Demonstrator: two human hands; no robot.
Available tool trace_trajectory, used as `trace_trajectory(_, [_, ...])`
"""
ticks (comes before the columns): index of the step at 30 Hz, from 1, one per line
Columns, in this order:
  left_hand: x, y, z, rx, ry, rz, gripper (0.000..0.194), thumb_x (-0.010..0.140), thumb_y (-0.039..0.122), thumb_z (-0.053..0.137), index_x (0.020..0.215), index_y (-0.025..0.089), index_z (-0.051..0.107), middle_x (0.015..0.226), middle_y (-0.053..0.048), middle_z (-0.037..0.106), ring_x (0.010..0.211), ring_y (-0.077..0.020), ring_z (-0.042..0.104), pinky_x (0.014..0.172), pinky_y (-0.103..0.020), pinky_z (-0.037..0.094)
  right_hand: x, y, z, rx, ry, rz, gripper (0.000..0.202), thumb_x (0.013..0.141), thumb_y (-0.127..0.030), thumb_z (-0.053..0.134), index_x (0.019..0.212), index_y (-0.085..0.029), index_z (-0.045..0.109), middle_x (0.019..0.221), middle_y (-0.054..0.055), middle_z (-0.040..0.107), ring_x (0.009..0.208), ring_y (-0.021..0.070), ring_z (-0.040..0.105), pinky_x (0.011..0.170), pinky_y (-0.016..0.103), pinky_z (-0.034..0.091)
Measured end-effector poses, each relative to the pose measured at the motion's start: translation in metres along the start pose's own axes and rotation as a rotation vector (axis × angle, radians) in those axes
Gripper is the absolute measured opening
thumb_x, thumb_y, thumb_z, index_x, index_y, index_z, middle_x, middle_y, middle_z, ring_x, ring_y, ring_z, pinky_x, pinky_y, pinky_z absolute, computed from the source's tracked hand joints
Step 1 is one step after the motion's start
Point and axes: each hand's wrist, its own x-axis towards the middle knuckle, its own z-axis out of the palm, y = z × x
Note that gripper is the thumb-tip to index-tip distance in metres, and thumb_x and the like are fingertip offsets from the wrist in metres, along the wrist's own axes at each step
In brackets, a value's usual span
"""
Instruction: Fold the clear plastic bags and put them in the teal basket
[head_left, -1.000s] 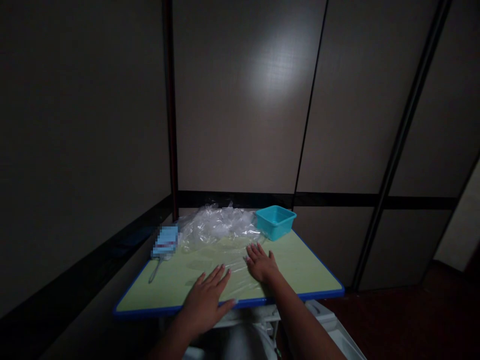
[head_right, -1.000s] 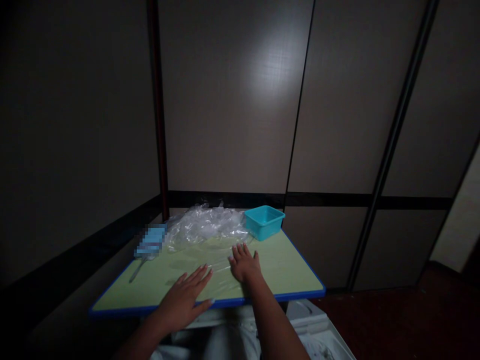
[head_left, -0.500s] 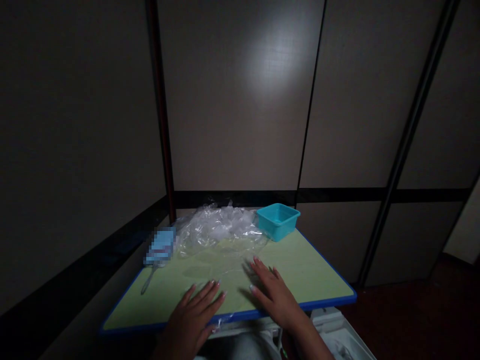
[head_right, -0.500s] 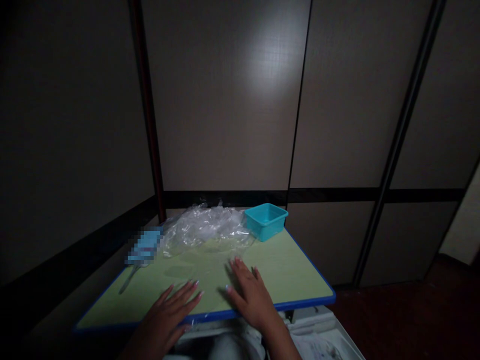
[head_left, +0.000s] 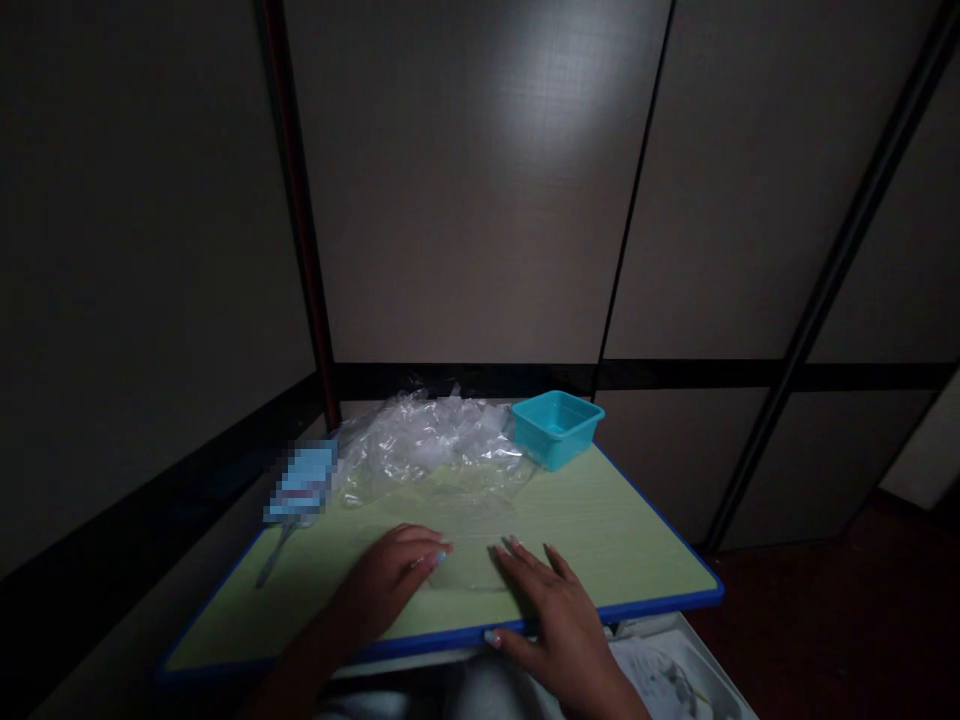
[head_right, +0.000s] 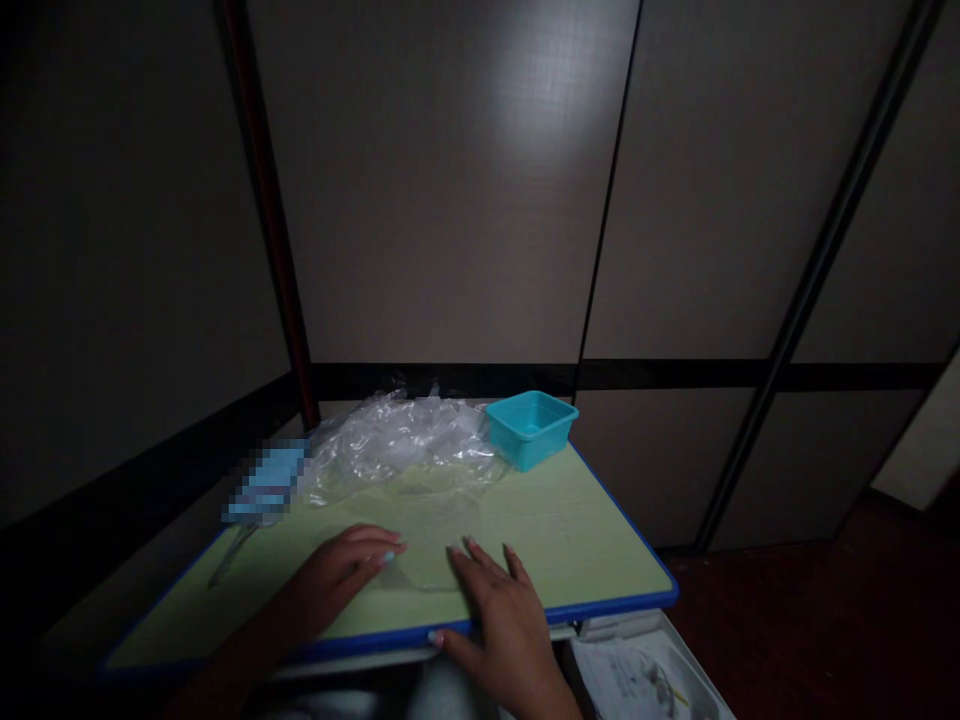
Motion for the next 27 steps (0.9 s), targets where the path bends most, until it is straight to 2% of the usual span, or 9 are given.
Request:
trace_trajectory(4, [0.018,-0.015,0.002,0.093,-0.014,-0.017,0.03,0.088,0.034,0.04,0.1,0.028,0.067,0.104,-0.001,0.065,0.102,-0.0177,0.054,0.093,-0.033,0.041,-0.001,-0.001,0.0,0.005,0.012,0.026,0.079,0.071,-0.058,0.056,0.138,-0.027,0.027,0.139,0.006,0.035,0.13,0.0228,0.029,0.109,0.043,0.011])
trace_trajectory(7, [0.02,-0.022,0.008,0.244,0.008,-0.039,0.034,0.087,0.031,0.04,0.116,0.028,0.057,0.116,-0.002,0.059,0.11,-0.0192,0.049,0.097,-0.036,0.037,-0.002,-0.002,0.001,0.01,0.02,0.037,0.079,0.071,-0.059,0.055,0.138,-0.027,0.028,0.14,0.006,0.035,0.129,0.0221,0.03,0.109,0.042,0.014])
trace_trajectory(10, [0.013,-0.018,0.014,0.41,0.144,-0.087,0.048,0.085,0.028,0.041,0.133,0.025,0.037,0.136,-0.006,0.042,0.123,-0.0232,0.038,0.102,-0.043,0.029,-0.003,-0.005,-0.001,0.014,0.04,0.029,0.075,0.073,-0.059,0.052,0.138,-0.027,0.029,0.139,0.005,0.036,0.128,0.0221,0.031,0.108,0.043,0.015])
trace_trajectory(13, [-0.002,-0.004,0.019,0.541,0.265,-0.027,0.053,0.085,0.025,0.039,0.137,0.023,0.031,0.143,-0.007,0.031,0.13,-0.0262,0.027,0.106,-0.049,0.019,-0.005,-0.007,-0.002,0.009,0.077,0.027,0.068,0.079,-0.056,0.046,0.138,-0.026,0.029,0.139,0.005,0.036,0.128,0.0223,0.031,0.108,0.043,0.017])
trace_trajectory(15, [-0.015,0.008,0.021,0.561,0.217,0.155,0.053,0.085,0.023,0.038,0.137,0.024,0.029,0.143,-0.005,0.032,0.131,-0.0243,0.026,0.108,-0.048,0.015,-0.005,-0.007,-0.002,-0.001,0.109,0.031,0.065,0.081,-0.055,0.044,0.138,-0.026,0.03,0.14,0.005,0.035,0.129,0.0227,0.03,0.107,0.043,0.019])
trace_trajectory(18, [-0.03,0.019,0.025,0.543,-0.009,0.381,0.058,0.085,0.027,0.041,0.14,0.028,0.021,0.143,-0.001,0.031,0.13,-0.0226,0.028,0.109,-0.046,0.015,-0.006,-0.008,0.003,-0.046,0.197,0.04,0.061,0.083,-0.05,0.044,0.137,-0.026,0.03,0.142,0.005,0.031,0.13,0.0237,0.027,0.107,0.047,0.017])
trace_trajectory(21, [-0.034,0.017,0.029,0.528,-0.112,0.324,0.067,0.083,0.037,0.046,0.141,0.027,0.014,0.145,-0.002,0.026,0.13,-0.025,0.028,0.108,-0.049,0.018,-0.009,-0.015,0.015,-0.099,0.311,0.062,0.052,0.088,-0.035,0.038,0.138,-0.027,0.028,0.144,0.004,0.027,0.131,0.0226,0.025,0.108,0.051,0.01])
trace_trajectory(24, [-0.032,0.005,0.035,0.532,-0.062,0.203,0.061,0.087,0.036,0.041,0.141,0.029,0.014,0.145,-0.002,0.025,0.131,-0.024,0.026,0.108,-0.049,0.019,-0.011,-0.034,0.03,-0.074,0.297,-0.025,0.054,0.087,-0.018,0.032,0.139,-0.027,0.023,0.143,0.002,0.03,0.131,0.0185,0.025,0.109,0.048,0.017])
trace_trajectory(27, [-0.032,-0.008,0.043,0.532,0.0,0.135,0.053,0.09,0.025,0.031,0.141,0.028,0.017,0.144,-0.001,0.028,0.132,-0.0203,0.026,0.108,-0.047,0.021,-0.006,-0.057,0.041,-0.026,0.227,-0.117,0.061,0.083,-0.013,0.036,0.14,-0.026,0.02,0.142,0.001,0.03,0.13,0.0179,0.027,0.109,0.045,0.02])
